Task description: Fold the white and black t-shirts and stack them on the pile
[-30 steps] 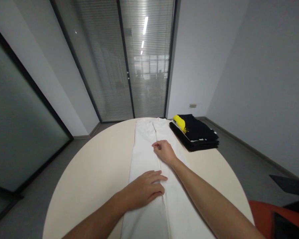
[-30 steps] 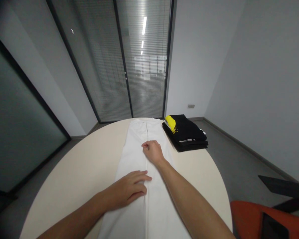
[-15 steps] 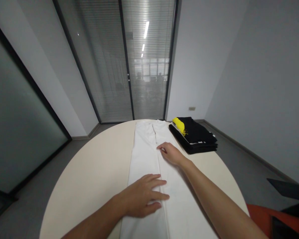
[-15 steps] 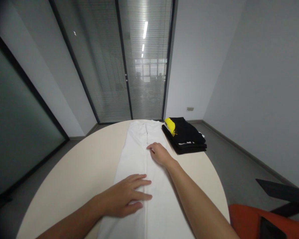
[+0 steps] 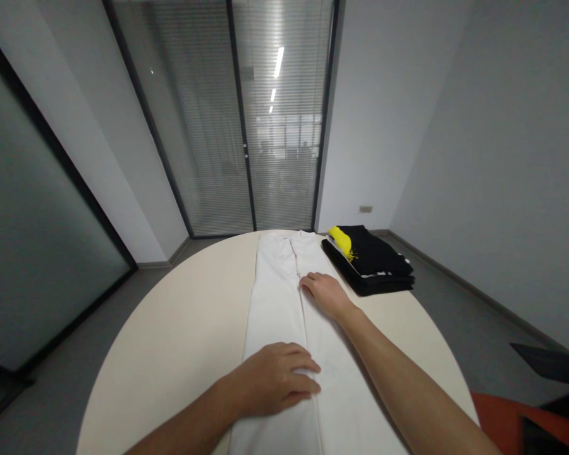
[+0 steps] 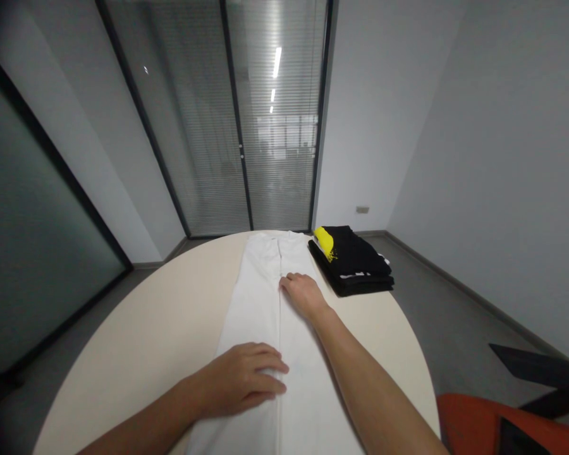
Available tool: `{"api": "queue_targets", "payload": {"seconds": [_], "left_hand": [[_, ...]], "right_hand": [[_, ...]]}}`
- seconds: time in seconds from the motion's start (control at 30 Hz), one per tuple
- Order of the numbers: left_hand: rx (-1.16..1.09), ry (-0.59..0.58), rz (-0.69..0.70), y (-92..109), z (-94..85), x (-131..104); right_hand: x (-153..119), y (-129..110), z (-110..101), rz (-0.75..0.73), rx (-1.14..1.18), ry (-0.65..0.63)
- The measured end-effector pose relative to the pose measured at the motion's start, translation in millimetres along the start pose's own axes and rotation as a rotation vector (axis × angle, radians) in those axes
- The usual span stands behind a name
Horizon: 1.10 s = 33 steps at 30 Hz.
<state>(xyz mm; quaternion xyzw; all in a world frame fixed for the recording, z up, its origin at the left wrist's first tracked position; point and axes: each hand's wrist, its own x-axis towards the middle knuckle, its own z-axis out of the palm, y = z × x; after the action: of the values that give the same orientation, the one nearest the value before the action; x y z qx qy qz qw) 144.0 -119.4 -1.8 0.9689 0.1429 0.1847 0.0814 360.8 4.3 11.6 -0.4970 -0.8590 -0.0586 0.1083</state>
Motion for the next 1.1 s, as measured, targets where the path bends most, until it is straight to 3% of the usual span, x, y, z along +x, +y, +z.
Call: {"api": "queue_targets", "payload": {"seconds": [0.13, 0.47, 0.77, 0.93, 1.1], "left_hand": [[-0.034, -0.057, -0.031, 4.8, -7.4, 3.6], [-0.065, -0.244, -0.283, 12.2, -19.0, -1.9], [-0.078, -0.294, -0.186, 19.5, -34.1, -4.2], [-0.044, -0.276, -0.188, 31.2, -30.4, 0.1], [0.027, -0.162, -0.263, 10.6, -19.2, 6.1]], "right_hand": [[-1.2, -0.7, 4.7, 0.032, 0.123, 0.048], [-10.1, 16.1, 11.9, -0.153, 0.468, -0.033], [-8.1, 15.9, -2.3, -0.161, 0.515, -0.207], [-11.9, 9.3, -11.6, -0.102, 0.537, -0.295], [-12.7, 6.7, -6.4, -0.045, 0.611, -0.212]]}}
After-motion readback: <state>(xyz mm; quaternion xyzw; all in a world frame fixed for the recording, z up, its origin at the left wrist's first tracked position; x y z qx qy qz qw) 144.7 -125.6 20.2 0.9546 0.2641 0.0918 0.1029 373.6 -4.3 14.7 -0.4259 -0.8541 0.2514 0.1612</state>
